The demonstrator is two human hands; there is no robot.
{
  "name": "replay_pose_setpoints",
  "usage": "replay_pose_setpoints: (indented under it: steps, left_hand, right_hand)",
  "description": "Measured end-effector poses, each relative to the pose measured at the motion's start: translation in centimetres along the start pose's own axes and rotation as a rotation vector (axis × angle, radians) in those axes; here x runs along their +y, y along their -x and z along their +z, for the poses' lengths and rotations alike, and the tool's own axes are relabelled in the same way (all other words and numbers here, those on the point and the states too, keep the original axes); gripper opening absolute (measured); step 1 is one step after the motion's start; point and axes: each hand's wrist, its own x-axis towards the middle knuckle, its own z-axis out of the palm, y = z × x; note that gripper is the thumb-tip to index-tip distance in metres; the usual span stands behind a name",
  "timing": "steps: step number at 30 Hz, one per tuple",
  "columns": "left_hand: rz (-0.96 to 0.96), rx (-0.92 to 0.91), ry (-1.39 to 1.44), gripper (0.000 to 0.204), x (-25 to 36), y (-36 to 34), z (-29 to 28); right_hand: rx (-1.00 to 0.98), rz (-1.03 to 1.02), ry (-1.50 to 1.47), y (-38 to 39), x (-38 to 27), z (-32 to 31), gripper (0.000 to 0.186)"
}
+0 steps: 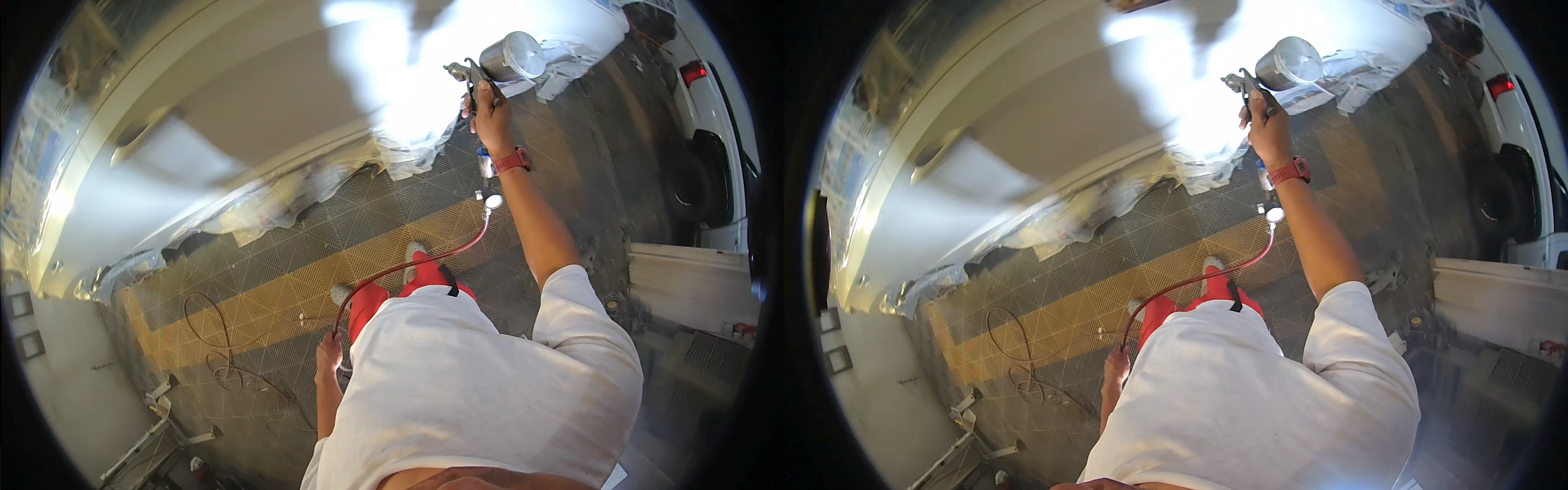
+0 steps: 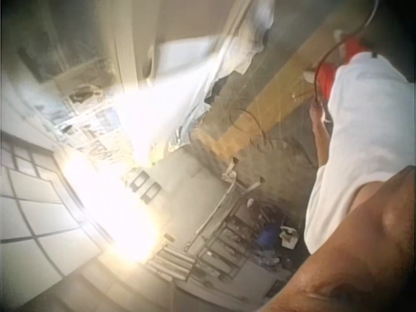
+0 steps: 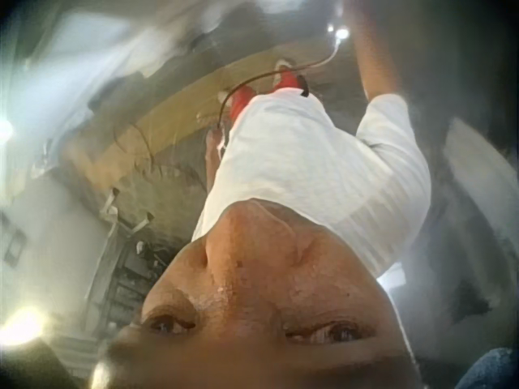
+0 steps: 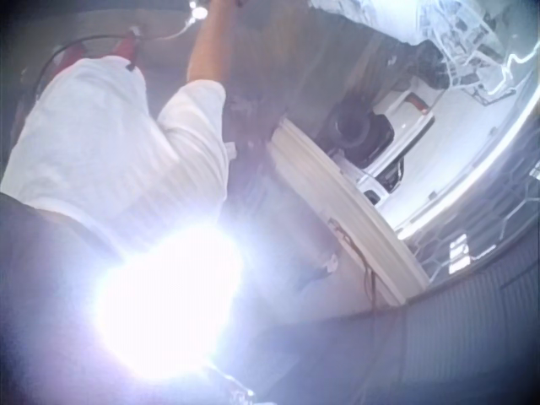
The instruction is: The person uses a spray gun to apply white paint to the side and rear of a white car. The vehicle is partially masked with newspaper and plastic sheeting. The person moves around the car, spraying the door, rear quarter panel, and bumper area in smooth, overlapping strokes.
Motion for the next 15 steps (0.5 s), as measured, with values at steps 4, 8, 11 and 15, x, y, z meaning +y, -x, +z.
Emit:
replay_pose_setpoints:
  steps: [4, 8, 11, 15]
  left_hand:
    - [0.114, 0.016, 0.051, 0.038, 6.8, -0.8, 0.2]
    - [0.246, 0.048, 0.108, 0.039, 11.8, -1.0, 0.1]
    - [0.288, 0.027, 0.097, 0.037, 15.5, -0.7, -1.3]
    - [0.28, 0.01, 0.089, 0.033, 18.8, 0.5, -3.3]
  right_hand:
    - [0.096, 0.039, 0.072, -3.1, 0.8, -7.7, 0.051]
    - [0.187, 0.048, 0.053, -6.4, 2.2, -14.3, 0.058]
    - [0.252, 0.037, 0.032, -9.1, 3.3, -18.6, 0.062]
    - [0.397, 0.047, 0.099, -13.1, 4.0, -22.9, 0.067]
